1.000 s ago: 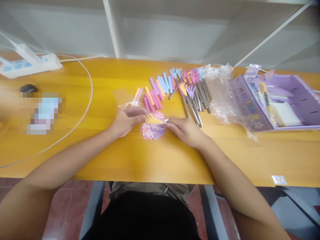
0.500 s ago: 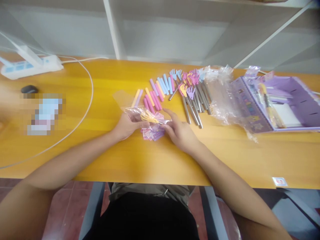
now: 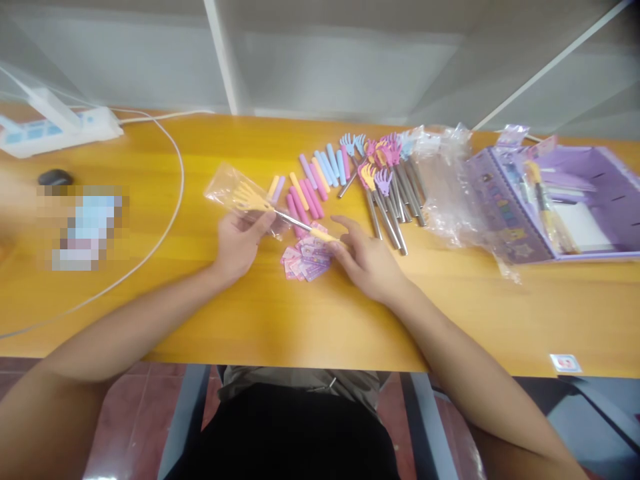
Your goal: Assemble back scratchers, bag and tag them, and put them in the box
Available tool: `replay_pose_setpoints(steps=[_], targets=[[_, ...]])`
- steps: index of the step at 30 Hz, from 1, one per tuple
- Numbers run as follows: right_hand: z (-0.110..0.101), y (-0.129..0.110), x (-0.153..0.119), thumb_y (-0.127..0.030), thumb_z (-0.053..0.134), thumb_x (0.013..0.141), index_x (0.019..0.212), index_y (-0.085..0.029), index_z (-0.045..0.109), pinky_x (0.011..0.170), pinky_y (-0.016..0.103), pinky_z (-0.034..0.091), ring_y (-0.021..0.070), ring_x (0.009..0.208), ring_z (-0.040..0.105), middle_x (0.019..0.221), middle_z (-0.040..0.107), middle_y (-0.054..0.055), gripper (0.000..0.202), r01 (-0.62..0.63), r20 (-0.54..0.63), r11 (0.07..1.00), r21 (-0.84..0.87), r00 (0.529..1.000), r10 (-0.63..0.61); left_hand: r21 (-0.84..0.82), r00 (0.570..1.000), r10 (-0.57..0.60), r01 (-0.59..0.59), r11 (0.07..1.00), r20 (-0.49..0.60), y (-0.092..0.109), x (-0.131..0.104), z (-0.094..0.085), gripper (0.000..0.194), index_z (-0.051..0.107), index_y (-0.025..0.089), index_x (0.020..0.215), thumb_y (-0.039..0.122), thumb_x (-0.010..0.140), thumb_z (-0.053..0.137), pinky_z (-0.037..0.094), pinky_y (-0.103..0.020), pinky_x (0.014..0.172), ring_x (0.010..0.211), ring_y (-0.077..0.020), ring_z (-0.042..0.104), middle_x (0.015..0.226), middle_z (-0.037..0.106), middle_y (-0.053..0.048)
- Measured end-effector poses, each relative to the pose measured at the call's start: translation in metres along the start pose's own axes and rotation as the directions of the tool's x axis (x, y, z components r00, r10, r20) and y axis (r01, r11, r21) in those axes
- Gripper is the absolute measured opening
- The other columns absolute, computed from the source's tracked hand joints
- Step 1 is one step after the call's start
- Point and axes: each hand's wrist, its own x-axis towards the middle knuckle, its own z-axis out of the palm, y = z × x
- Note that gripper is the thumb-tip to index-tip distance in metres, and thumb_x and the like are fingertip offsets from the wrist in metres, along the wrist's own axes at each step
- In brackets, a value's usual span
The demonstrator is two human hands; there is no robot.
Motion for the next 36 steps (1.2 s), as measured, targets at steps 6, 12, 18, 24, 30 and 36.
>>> replay_pose_setpoints(steps=[6, 12, 18, 24, 30, 36], targets=[[0.007, -0.013, -0.009, -0.045, 0.047, 0.118, 0.172, -0.020, 0.039, 0.070, 0.031, 0.053, 0.0220, 0.069, 0.069, 0.086, 0.079, 0.003, 0.060, 0.062, 0.151, 0.993, 0.102, 0.986, -0.077, 0.253, 0.974, -0.062, 0.005, 0.968, 0.219, 0.006, -0.015, 0.003, 0.034, 0.086, 0.018, 0.099, 0.041, 0.079, 0.100, 0.070, -0.037, 0.088, 0.090, -0.0261, 0.084, 0.097, 0.087, -0.009], [0.017, -0.022, -0.013, -0.038, 0.051, 0.117, 0.178, -0.026, 0.025, 0.080, 0.034, 0.059, 0.0238, 0.089, 0.077, 0.108, 0.082, 0.008, 0.066, 0.145, 0.184, 0.961, 0.234, 0.964, -0.190, 0.232, 0.890, -0.138, 0.038, 0.972, 0.434, 0.006, -0.021, 0.007, 0.032, 0.085, 0.020, 0.106, 0.035, 0.080, 0.095, 0.068, -0.035, 0.081, 0.089, -0.0241, 0.082, 0.104, 0.086, -0.010], [0.015, -0.007, -0.007, -0.035, 0.053, 0.117, 0.166, -0.027, 0.045, 0.060, 0.025, 0.053, 0.0111, 0.062, 0.059, 0.093, 0.068, -0.001, 0.049, 0.192, 0.055, 0.849, 0.493, 0.967, -0.251, 0.115, 0.974, -0.057, 0.032, 0.993, 0.220, 0.009, -0.003, 0.007, 0.029, 0.079, 0.019, 0.102, 0.033, 0.081, 0.093, 0.065, -0.030, 0.072, 0.072, -0.0185, 0.077, 0.083, 0.079, -0.002], [0.020, -0.006, -0.006, -0.039, 0.063, 0.114, 0.139, -0.024, 0.065, 0.065, 0.025, 0.064, 0.0100, 0.066, 0.070, 0.098, 0.076, 0.002, 0.029, 0.128, 0.012, 0.736, 0.665, 0.983, -0.182, 0.047, 0.976, -0.085, 0.077, 0.996, 0.203, 0.008, 0.001, 0.007, 0.036, 0.073, 0.019, 0.103, 0.041, 0.084, 0.093, 0.061, -0.028, 0.061, 0.061, -0.0171, 0.073, 0.072, 0.076, 0.000], [0.020, -0.012, -0.005, -0.037, 0.074, 0.108, 0.112, -0.022, 0.074, 0.067, 0.026, 0.062, 0.0119, 0.070, 0.074, 0.097, 0.078, 0.004, 0.016, 0.178, -0.031, 0.827, 0.533, 0.981, -0.191, 0.150, 0.917, -0.168, 0.121, 0.981, 0.362, 0.004, -0.008, 0.005, 0.028, 0.073, 0.018, 0.107, 0.034, 0.089, 0.087, 0.063, -0.028, 0.062, 0.061, -0.0163, 0.073, 0.076, 0.075, 0.000], [0.018, -0.017, -0.003, -0.034, 0.072, 0.108, 0.114, -0.024, 0.074, 0.069, 0.029, 0.059, 0.0156, 0.078, 0.070, 0.095, 0.074, 0.005, 0.012, 0.314, -0.145, 0.861, 0.401, 0.949, -0.279, 0.267, 0.808, -0.215, 0.074, 0.961, 0.549, 0.001, -0.013, 0.003, 0.032, 0.075, 0.019, 0.123, 0.026, 0.093, 0.080, 0.063, -0.025, 0.064, 0.066, -0.0168, 0.076, 0.079, 0.078, -0.002]])
